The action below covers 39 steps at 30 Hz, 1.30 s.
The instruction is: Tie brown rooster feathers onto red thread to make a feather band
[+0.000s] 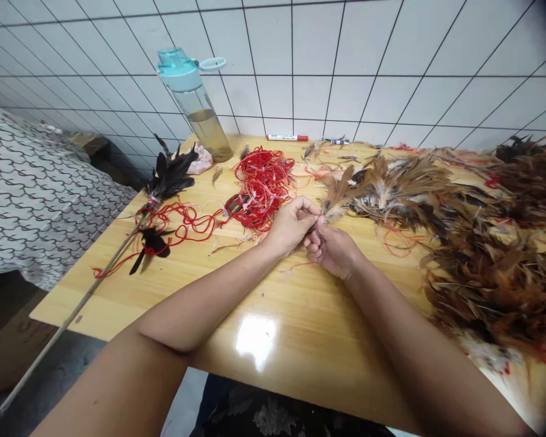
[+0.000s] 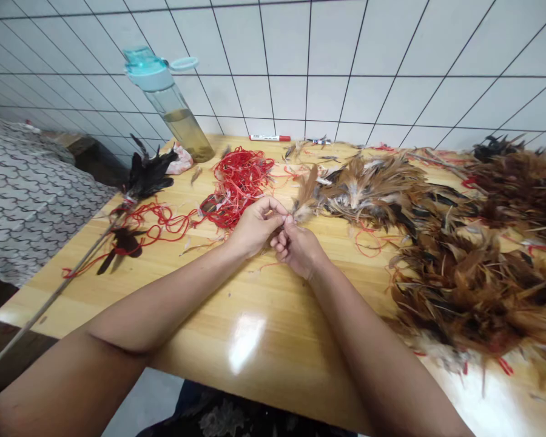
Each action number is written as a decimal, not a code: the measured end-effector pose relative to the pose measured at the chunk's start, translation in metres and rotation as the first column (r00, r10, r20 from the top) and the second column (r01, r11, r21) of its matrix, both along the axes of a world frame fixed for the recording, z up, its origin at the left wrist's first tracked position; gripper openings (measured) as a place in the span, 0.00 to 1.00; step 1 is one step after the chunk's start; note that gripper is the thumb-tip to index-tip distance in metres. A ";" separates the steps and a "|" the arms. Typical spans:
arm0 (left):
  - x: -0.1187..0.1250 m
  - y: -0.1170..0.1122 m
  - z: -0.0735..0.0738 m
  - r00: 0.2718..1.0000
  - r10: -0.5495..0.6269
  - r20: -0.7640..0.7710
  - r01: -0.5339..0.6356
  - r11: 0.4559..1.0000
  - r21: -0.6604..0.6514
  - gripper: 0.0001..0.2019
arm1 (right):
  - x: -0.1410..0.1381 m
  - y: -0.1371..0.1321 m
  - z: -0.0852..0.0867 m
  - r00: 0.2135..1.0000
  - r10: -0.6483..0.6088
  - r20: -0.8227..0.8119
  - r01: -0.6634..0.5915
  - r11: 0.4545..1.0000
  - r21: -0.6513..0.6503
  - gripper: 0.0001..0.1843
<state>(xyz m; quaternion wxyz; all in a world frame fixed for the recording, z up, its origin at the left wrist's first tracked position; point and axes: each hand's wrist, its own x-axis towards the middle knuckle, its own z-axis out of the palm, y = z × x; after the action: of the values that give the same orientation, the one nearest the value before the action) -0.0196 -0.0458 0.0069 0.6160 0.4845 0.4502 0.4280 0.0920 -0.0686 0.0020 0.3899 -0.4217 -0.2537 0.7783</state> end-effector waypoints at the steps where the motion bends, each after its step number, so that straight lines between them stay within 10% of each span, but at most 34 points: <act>1: -0.001 0.000 -0.001 1.000 0.004 -0.029 -0.004 1.000 0.020 0.05 | -0.001 0.000 -0.001 1.000 0.009 0.012 -0.009 1.000 0.011 0.31; 7: -0.011 0.014 -0.010 0.954 0.165 -0.248 -0.073 0.937 0.342 0.04 | -0.006 -0.002 -0.014 0.918 -0.153 0.365 0.060 0.965 0.254 0.20; 14: -0.021 0.024 -0.016 0.862 0.234 -0.449 0.088 0.803 0.589 0.06 | 0.015 0.003 -0.018 0.395 -0.667 0.632 -0.099 0.653 0.751 0.06; 25: -0.014 0.012 -0.010 0.825 0.189 -0.532 0.255 0.716 0.650 0.07 | 0.021 0.005 -0.018 0.288 -0.633 0.719 -0.366 0.621 0.693 0.11; 39: -0.018 0.019 -0.018 0.858 0.095 -0.505 0.206 0.837 0.508 0.03 | 0.027 0.013 -0.024 0.301 -0.576 0.760 -0.423 0.633 0.648 0.08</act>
<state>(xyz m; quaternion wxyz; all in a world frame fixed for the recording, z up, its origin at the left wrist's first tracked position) -0.0380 -0.0264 -0.0110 0.3233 0.7481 0.4414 0.3753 0.1187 -0.0558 -0.0222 0.3406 -0.5957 -0.7105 0.1560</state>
